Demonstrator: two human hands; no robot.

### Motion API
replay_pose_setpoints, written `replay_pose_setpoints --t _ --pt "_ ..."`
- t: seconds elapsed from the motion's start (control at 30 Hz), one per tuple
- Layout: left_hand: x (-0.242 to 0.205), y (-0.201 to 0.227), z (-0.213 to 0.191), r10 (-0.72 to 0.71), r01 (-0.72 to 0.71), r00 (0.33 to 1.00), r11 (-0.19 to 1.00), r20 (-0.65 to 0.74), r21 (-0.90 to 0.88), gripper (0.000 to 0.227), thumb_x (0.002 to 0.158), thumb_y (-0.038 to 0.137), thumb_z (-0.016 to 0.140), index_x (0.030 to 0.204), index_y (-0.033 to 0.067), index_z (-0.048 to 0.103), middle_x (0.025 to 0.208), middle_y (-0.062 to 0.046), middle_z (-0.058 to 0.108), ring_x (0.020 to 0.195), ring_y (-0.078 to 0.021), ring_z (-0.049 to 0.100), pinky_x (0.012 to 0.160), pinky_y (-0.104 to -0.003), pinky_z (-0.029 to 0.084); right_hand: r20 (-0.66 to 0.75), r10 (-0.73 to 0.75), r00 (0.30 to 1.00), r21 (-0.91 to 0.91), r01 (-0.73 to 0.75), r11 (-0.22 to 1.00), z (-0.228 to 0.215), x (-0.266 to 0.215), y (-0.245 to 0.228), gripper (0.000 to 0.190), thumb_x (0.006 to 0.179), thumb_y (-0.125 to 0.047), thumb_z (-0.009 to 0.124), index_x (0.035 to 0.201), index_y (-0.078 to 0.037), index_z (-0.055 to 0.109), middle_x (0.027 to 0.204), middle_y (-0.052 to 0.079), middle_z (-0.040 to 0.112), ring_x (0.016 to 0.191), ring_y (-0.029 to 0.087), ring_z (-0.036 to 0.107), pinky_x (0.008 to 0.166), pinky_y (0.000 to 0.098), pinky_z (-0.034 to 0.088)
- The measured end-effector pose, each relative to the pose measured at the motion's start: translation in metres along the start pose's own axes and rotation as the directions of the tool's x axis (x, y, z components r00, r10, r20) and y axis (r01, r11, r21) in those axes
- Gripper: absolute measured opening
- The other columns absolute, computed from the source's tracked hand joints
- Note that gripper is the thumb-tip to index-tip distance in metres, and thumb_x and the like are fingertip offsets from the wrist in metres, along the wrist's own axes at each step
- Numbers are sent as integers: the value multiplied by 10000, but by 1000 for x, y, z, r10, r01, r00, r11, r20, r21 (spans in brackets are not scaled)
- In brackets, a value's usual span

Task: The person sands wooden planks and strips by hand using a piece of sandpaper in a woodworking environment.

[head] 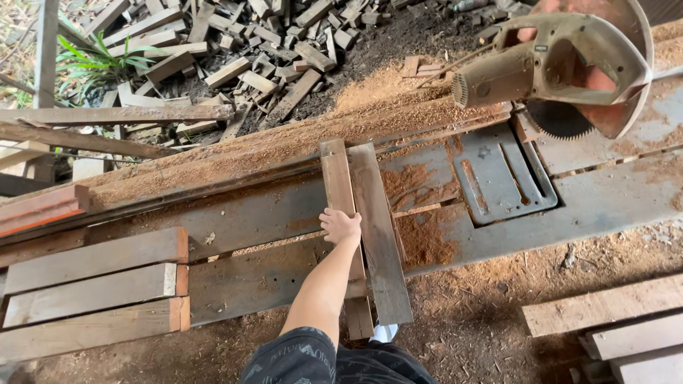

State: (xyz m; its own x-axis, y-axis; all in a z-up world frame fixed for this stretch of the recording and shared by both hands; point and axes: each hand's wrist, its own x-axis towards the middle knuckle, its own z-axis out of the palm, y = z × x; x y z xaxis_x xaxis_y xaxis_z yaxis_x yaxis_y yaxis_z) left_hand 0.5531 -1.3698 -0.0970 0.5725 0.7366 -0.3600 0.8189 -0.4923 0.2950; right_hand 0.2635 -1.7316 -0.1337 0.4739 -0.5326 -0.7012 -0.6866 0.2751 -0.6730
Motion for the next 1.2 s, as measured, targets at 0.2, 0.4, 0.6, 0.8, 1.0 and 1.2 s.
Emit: replay_pose_setpoints --t 0.2,0.4,0.6,0.8,1.0,1.2 --pt "-19 -41 -40 138 -137 989 990 -45 29 765 733 420 842 1281 73 435 1276 -105 456 1249 -307 473 904 -586 477 69 -100 993 71 95 993 -2 14 -7 389 948 -138 630 1313 -60 519 1216 224 627 958 318 685 639 422 634" --pt "-41 -117 -91 481 -473 876 872 -37 123 843 684 383 849 1361 99 433 1248 -94 488 1196 -309 510 806 -581 465 262 -188 947 138 155 978 65 23 -128 397 975 -170 612 1352 -92 515 1185 267 658 885 324 700 622 386 631" --pt "-80 -182 -137 754 -737 657 644 -6 205 871 623 375 876 1353 93 491 1175 -84 520 1116 -306 535 769 -516 472 807 -220 548 -359 751 554 174 -7 -232 436 837 -229 751 1263 -153 700 1077 105 778 739 182 708 661 340 603" --pt "-118 -210 -174 768 -746 640 628 -26 220 927 560 356 888 1355 94 490 1141 -55 522 1079 -272 534 790 -475 439 970 -86 228 -205 954 217 232 -71 -288 360 793 -202 798 1152 -216 782 964 32 826 696 102 669 642 282 533" --pt "-142 -241 -182 749 -731 660 657 -52 182 900 620 346 876 1377 76 471 1160 -71 510 1083 -265 516 808 -447 426 980 -169 105 -62 968 242 265 -109 -289 286 840 -157 742 1121 -186 789 991 32 812 650 118 654 563 293 542" --pt "-154 -270 -198 721 -712 691 692 -53 124 866 642 331 868 1373 84 474 1178 -68 522 1117 -267 523 791 -444 435 982 -180 51 -18 983 185 281 -125 -288 245 869 -130 723 1102 -169 788 1014 45 793 749 117 696 660 295 575"
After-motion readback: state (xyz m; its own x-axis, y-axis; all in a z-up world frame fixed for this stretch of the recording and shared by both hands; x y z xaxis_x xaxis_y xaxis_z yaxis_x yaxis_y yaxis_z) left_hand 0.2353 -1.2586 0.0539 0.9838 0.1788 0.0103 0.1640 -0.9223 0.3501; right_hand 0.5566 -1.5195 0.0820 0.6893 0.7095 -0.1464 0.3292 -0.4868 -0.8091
